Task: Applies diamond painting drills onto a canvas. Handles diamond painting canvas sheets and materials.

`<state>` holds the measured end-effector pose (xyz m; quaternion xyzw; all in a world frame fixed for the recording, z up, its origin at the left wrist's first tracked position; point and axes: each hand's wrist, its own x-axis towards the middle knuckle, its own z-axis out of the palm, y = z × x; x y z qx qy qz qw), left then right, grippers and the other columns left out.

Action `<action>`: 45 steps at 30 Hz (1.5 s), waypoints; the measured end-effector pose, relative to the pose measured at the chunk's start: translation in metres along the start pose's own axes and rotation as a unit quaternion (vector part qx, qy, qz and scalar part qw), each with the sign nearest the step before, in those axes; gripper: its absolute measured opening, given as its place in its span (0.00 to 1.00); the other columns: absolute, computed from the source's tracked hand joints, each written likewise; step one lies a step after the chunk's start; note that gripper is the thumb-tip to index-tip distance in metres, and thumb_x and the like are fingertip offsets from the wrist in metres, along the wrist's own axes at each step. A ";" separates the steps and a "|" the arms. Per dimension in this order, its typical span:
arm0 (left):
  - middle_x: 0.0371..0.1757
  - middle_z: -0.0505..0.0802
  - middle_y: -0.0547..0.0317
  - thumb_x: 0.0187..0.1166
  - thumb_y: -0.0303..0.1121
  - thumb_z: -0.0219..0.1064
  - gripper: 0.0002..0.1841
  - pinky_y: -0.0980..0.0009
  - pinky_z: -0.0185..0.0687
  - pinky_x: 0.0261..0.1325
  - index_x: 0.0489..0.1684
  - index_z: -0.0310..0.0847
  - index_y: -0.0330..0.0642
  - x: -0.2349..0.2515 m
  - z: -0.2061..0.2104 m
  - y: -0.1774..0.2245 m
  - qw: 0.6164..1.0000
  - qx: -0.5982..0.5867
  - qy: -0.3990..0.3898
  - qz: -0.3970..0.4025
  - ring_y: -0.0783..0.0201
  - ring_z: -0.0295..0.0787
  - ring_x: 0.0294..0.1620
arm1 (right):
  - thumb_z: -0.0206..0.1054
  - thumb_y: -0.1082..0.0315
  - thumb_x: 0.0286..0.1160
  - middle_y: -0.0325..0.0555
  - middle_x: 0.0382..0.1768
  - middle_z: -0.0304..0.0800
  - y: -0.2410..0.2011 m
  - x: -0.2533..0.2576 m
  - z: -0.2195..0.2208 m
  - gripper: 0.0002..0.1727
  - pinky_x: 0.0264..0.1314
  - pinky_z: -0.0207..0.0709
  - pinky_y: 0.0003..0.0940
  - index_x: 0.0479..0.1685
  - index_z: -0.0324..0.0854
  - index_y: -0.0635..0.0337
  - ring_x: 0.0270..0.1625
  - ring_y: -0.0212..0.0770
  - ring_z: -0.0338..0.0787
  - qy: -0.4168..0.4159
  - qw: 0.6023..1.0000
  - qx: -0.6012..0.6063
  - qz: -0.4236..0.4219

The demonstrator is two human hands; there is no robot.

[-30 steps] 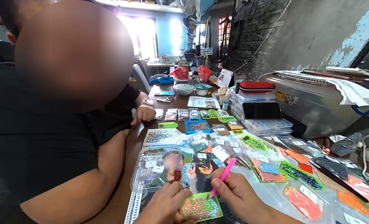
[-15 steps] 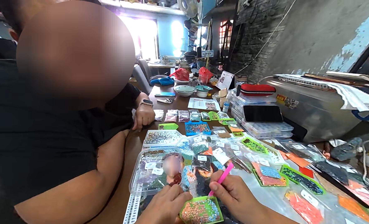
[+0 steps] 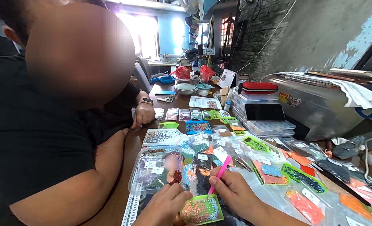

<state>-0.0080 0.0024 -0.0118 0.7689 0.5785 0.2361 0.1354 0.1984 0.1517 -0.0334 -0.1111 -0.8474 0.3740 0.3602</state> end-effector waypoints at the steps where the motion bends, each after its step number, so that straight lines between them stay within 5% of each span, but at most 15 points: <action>1: 0.55 0.90 0.35 0.75 0.46 0.73 0.26 0.43 0.83 0.57 0.65 0.86 0.35 0.000 0.000 0.000 1.000 0.001 0.000 0.000 0.36 0.87 0.55 | 0.53 0.55 0.93 0.37 0.25 0.81 0.000 0.000 0.000 0.20 0.34 0.76 0.15 0.41 0.80 0.63 0.28 0.19 0.81 0.001 1.000 0.003 0.001; 45: 0.56 0.90 0.36 0.75 0.46 0.74 0.26 0.44 0.82 0.58 0.66 0.85 0.36 -0.002 -0.001 0.001 1.000 0.007 0.000 0.000 0.37 0.87 0.55 | 0.53 0.55 0.93 0.36 0.24 0.79 -0.002 0.001 0.000 0.20 0.33 0.74 0.16 0.41 0.79 0.63 0.27 0.20 0.79 -0.004 1.000 0.006 0.026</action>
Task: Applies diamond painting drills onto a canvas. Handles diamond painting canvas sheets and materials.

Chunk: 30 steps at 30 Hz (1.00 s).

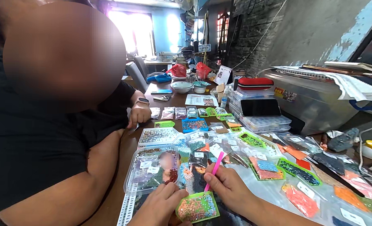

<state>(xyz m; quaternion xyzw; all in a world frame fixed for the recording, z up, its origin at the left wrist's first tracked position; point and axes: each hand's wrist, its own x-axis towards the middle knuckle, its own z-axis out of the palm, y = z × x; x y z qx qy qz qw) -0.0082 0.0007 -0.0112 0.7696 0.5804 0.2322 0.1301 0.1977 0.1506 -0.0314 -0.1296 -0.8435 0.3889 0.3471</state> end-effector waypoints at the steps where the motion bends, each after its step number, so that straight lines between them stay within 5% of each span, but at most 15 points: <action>1: 0.56 0.90 0.36 0.74 0.45 0.75 0.26 0.44 0.82 0.58 0.65 0.86 0.36 0.000 0.000 0.000 1.000 -0.002 0.005 0.005 0.36 0.87 0.55 | 0.53 0.55 0.93 0.36 0.24 0.79 -0.001 0.000 0.000 0.20 0.33 0.74 0.17 0.41 0.80 0.63 0.27 0.20 0.79 -0.001 1.000 0.004 0.006; 17: 0.56 0.89 0.31 0.75 0.43 0.75 0.26 0.41 0.81 0.59 0.66 0.85 0.32 0.000 -0.003 0.000 1.000 -0.008 -0.016 0.000 0.32 0.87 0.55 | 0.48 0.58 0.93 0.26 0.31 0.81 -0.016 -0.010 -0.038 0.16 0.33 0.72 0.14 0.44 0.78 0.56 0.30 0.17 0.78 0.053 0.991 0.069 0.101; 30: 0.57 0.89 0.29 0.75 0.44 0.75 0.27 0.40 0.80 0.61 0.66 0.84 0.31 0.001 -0.006 0.001 0.999 -0.014 -0.032 -0.014 0.30 0.86 0.56 | 0.41 0.44 0.94 0.36 0.30 0.81 0.019 -0.032 -0.043 0.29 0.36 0.77 0.20 0.42 0.76 0.59 0.32 0.21 0.81 0.074 0.994 -0.074 -0.003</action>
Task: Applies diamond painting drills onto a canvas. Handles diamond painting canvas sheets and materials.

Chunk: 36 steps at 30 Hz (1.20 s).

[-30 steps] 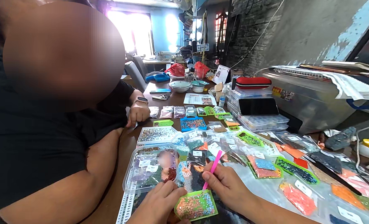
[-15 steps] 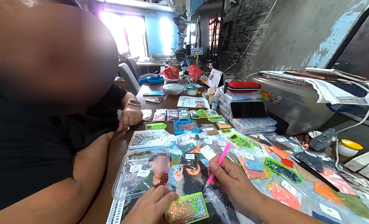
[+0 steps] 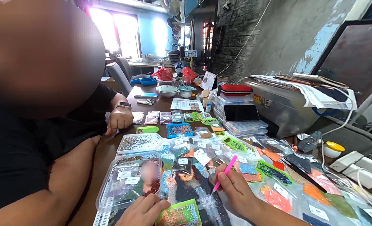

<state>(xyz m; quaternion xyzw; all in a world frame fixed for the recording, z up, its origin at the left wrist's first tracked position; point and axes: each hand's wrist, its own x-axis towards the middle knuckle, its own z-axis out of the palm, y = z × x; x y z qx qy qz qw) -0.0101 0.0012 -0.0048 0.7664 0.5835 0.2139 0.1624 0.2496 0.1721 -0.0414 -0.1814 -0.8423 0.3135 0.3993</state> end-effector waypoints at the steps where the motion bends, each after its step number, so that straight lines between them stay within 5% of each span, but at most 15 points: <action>1: 0.57 0.89 0.29 0.75 0.44 0.75 0.27 0.39 0.80 0.61 0.66 0.85 0.31 0.000 0.000 0.000 1.000 -0.002 0.004 0.000 0.30 0.86 0.57 | 0.41 0.44 0.94 0.37 0.30 0.81 0.000 0.000 0.000 0.29 0.37 0.78 0.21 0.43 0.76 0.60 0.32 0.22 0.81 -0.001 1.000 -0.010 -0.004; 36: 0.56 0.89 0.30 0.74 0.42 0.75 0.26 0.40 0.80 0.60 0.65 0.85 0.32 0.000 0.002 -0.001 1.000 -0.008 0.011 0.010 0.31 0.86 0.56 | 0.38 0.45 0.95 0.42 0.27 0.81 0.000 0.002 -0.002 0.30 0.35 0.79 0.29 0.45 0.76 0.61 0.30 0.31 0.83 -0.057 0.995 -0.084 -0.010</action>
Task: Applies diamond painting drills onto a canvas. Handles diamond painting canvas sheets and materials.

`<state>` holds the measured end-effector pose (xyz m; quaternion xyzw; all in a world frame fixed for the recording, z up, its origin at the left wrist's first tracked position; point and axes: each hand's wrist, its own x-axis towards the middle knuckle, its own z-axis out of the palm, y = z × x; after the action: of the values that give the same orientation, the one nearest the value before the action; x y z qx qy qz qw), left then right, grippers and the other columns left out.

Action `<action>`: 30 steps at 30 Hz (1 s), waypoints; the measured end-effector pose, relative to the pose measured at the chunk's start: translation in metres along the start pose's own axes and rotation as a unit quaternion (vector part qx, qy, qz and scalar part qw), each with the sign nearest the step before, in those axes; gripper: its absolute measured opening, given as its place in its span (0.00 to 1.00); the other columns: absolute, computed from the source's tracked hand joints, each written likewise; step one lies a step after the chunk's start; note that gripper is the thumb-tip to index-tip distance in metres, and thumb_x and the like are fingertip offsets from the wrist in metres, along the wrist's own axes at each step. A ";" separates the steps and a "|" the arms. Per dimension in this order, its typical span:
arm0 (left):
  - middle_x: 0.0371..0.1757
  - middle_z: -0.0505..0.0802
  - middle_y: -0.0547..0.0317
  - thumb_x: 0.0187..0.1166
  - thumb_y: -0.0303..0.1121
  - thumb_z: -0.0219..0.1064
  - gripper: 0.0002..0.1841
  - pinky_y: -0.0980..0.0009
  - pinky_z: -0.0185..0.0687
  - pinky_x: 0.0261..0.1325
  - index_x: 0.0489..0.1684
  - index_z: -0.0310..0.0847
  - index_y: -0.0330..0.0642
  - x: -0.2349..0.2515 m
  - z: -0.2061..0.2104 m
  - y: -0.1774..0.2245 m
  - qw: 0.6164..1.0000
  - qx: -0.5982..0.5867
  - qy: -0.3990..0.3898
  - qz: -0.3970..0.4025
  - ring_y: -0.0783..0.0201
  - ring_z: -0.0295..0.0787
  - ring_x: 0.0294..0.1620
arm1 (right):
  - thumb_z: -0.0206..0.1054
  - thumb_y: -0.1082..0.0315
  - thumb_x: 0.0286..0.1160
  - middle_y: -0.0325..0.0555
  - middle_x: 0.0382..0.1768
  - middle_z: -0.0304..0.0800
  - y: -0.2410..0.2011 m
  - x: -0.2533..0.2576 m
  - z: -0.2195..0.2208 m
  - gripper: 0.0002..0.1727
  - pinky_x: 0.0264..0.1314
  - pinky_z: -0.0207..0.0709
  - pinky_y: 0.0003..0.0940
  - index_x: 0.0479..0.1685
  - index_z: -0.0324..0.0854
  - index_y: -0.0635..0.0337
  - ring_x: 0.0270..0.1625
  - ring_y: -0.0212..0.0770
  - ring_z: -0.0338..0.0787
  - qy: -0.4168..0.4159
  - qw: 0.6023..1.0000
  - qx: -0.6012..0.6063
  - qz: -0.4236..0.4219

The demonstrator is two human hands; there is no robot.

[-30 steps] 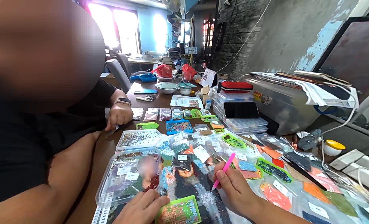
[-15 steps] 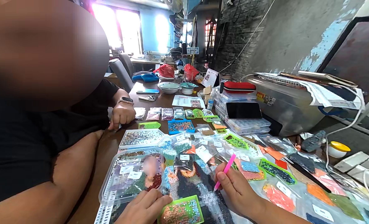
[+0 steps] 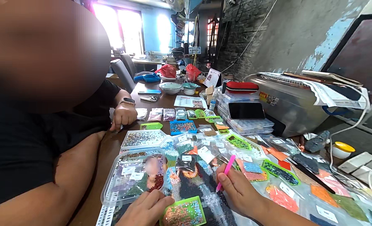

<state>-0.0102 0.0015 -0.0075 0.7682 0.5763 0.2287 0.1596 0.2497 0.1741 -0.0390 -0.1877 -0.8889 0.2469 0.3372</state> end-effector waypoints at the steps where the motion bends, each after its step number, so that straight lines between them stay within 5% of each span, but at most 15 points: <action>1: 0.56 0.89 0.30 0.74 0.43 0.75 0.26 0.40 0.80 0.60 0.66 0.85 0.32 0.000 0.000 0.000 1.000 0.001 -0.001 0.000 0.32 0.86 0.56 | 0.38 0.45 0.95 0.43 0.27 0.81 -0.001 0.002 -0.003 0.30 0.36 0.80 0.30 0.46 0.76 0.62 0.30 0.32 0.84 -0.023 1.000 0.001 0.000; 8: 0.57 0.89 0.30 0.75 0.43 0.75 0.27 0.41 0.80 0.59 0.66 0.84 0.32 0.000 -0.001 -0.001 1.000 0.005 -0.007 0.000 0.31 0.86 0.56 | 0.39 0.48 0.96 0.49 0.31 0.82 -0.001 0.012 -0.018 0.29 0.40 0.80 0.33 0.48 0.76 0.65 0.34 0.37 0.85 -0.119 0.992 0.002 -0.039; 20: 0.59 0.88 0.28 0.75 0.44 0.74 0.28 0.38 0.78 0.62 0.67 0.84 0.30 0.001 -0.004 0.003 0.999 0.004 -0.022 -0.022 0.29 0.85 0.58 | 0.42 0.47 0.95 0.42 0.28 0.82 0.004 0.003 -0.004 0.29 0.37 0.78 0.24 0.45 0.76 0.64 0.30 0.27 0.82 -0.008 0.998 0.069 -0.004; 30: 0.60 0.87 0.27 0.75 0.45 0.74 0.29 0.37 0.77 0.63 0.68 0.84 0.31 0.000 -0.004 0.004 0.999 -0.004 -0.028 -0.036 0.29 0.84 0.59 | 0.44 0.50 0.95 0.42 0.27 0.81 0.003 0.004 -0.004 0.26 0.36 0.78 0.26 0.45 0.77 0.64 0.29 0.28 0.82 -0.019 0.997 0.065 0.031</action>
<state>-0.0096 0.0009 -0.0018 0.7527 0.5977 0.2033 0.1867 0.2498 0.1797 -0.0363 -0.1879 -0.8708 0.3180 0.3245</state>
